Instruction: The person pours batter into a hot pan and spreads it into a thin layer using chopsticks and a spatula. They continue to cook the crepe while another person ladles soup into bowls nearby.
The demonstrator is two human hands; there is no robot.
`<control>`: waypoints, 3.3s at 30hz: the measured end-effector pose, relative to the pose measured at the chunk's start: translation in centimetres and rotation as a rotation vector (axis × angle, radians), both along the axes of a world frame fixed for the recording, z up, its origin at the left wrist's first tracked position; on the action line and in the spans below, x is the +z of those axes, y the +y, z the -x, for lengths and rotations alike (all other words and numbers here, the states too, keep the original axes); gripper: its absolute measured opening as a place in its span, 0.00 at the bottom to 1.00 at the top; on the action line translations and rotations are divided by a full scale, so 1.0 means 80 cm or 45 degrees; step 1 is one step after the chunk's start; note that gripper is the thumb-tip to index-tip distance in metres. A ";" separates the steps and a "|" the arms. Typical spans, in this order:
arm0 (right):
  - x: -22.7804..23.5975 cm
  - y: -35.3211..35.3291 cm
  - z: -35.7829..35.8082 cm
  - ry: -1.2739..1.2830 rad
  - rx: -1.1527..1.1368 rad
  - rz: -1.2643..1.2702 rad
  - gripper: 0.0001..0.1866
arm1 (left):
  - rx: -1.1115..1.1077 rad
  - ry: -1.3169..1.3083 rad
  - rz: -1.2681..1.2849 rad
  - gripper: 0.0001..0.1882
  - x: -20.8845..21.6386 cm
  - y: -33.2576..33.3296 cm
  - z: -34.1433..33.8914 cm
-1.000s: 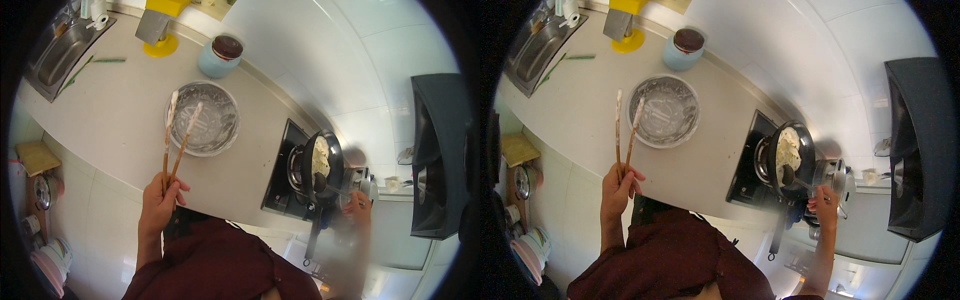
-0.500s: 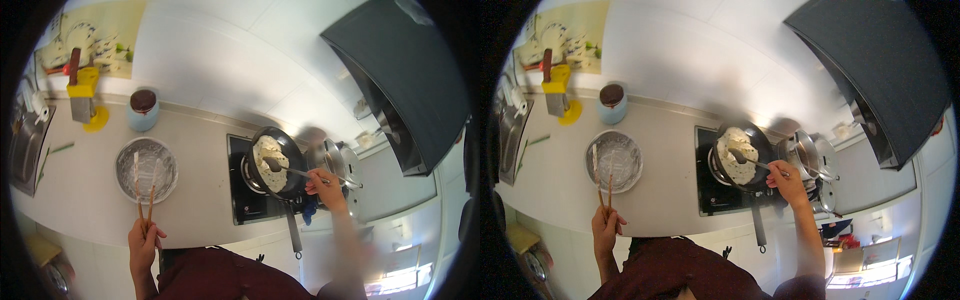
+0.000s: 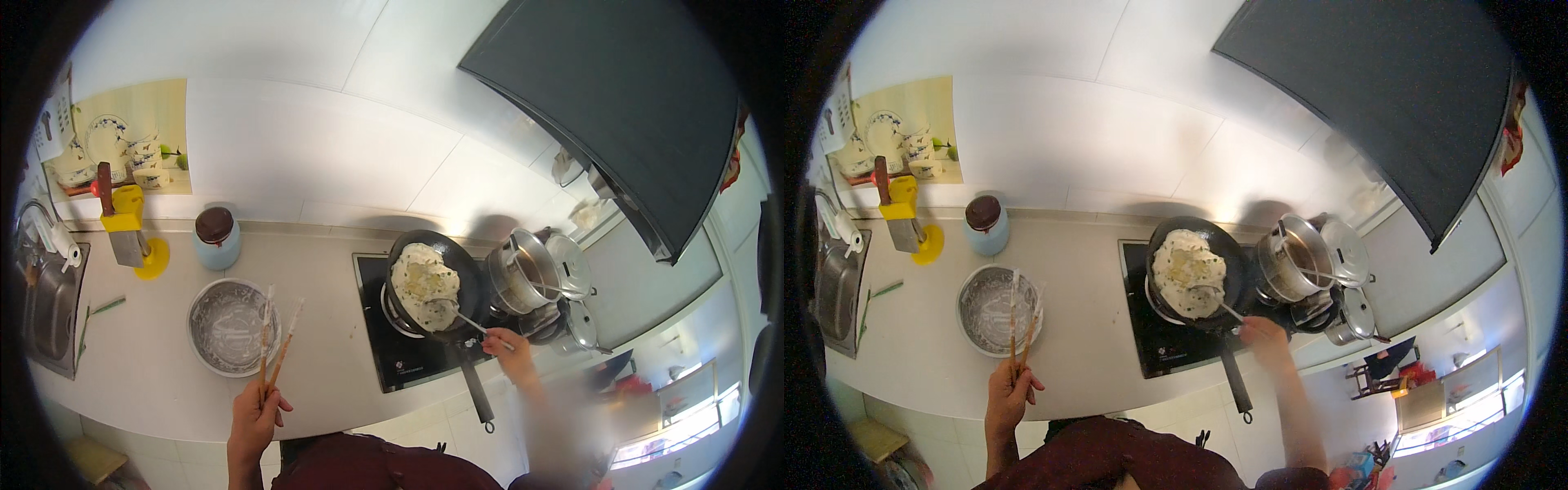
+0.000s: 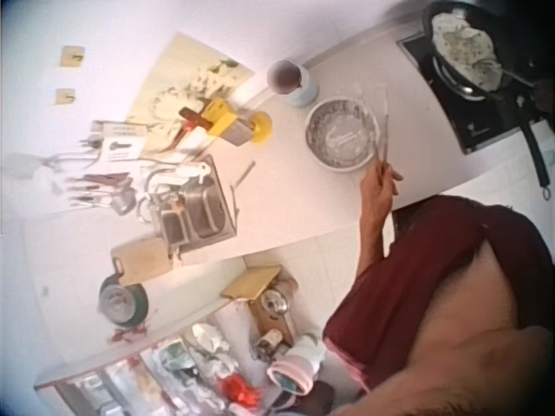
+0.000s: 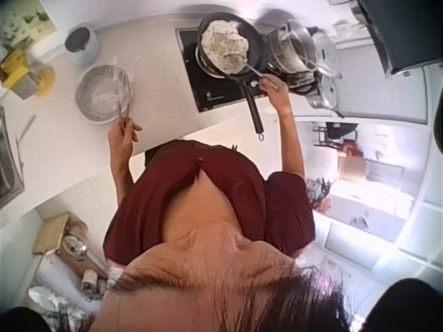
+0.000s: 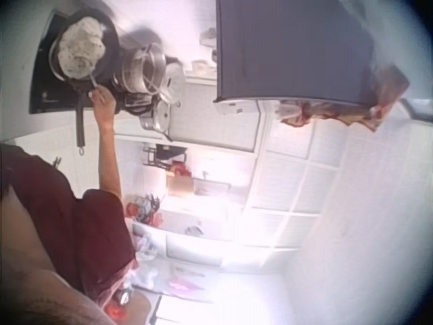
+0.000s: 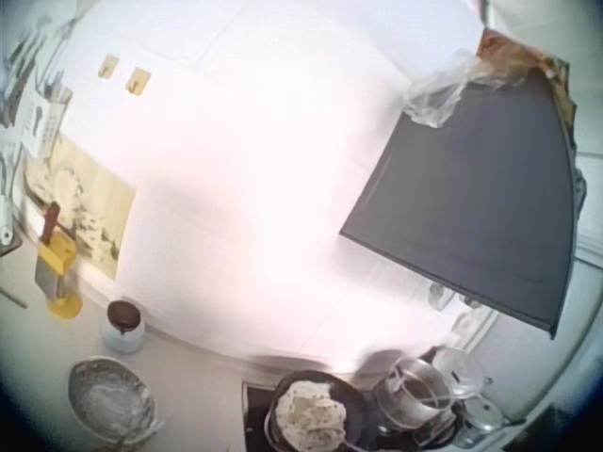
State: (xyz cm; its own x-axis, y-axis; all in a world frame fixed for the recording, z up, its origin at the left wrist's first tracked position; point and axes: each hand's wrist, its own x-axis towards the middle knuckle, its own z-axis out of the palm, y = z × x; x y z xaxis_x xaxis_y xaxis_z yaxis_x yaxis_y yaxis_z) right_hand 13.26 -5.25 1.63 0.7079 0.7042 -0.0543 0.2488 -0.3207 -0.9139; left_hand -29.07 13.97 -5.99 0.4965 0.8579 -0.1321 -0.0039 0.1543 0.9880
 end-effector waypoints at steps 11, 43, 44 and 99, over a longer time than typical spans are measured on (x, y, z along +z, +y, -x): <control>-0.026 0.009 -0.037 -0.848 0.233 -0.069 0.08 | -0.119 0.080 -0.045 0.02 0.020 -0.075 -0.077; 0.070 0.065 -0.020 -0.678 0.760 -0.210 0.08 | -0.085 0.122 -0.006 0.06 0.008 -0.145 -0.088; 0.072 0.071 -0.012 -0.673 0.776 -0.189 0.08 | -0.098 0.127 -0.041 0.07 0.006 -0.140 -0.086; 0.046 0.026 -0.017 0.023 0.342 -0.255 0.07 | -0.119 0.539 0.788 0.13 -0.395 -0.215 0.128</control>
State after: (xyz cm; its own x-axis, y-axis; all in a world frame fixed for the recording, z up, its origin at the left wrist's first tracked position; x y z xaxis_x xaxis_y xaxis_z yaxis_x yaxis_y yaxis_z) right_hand 14.64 -3.17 5.32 0.4955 0.8635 0.0934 0.2834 -0.0591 -0.9572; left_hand -39.34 -3.27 -37.55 0.3634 0.5216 -0.7719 0.3973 0.6627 0.6348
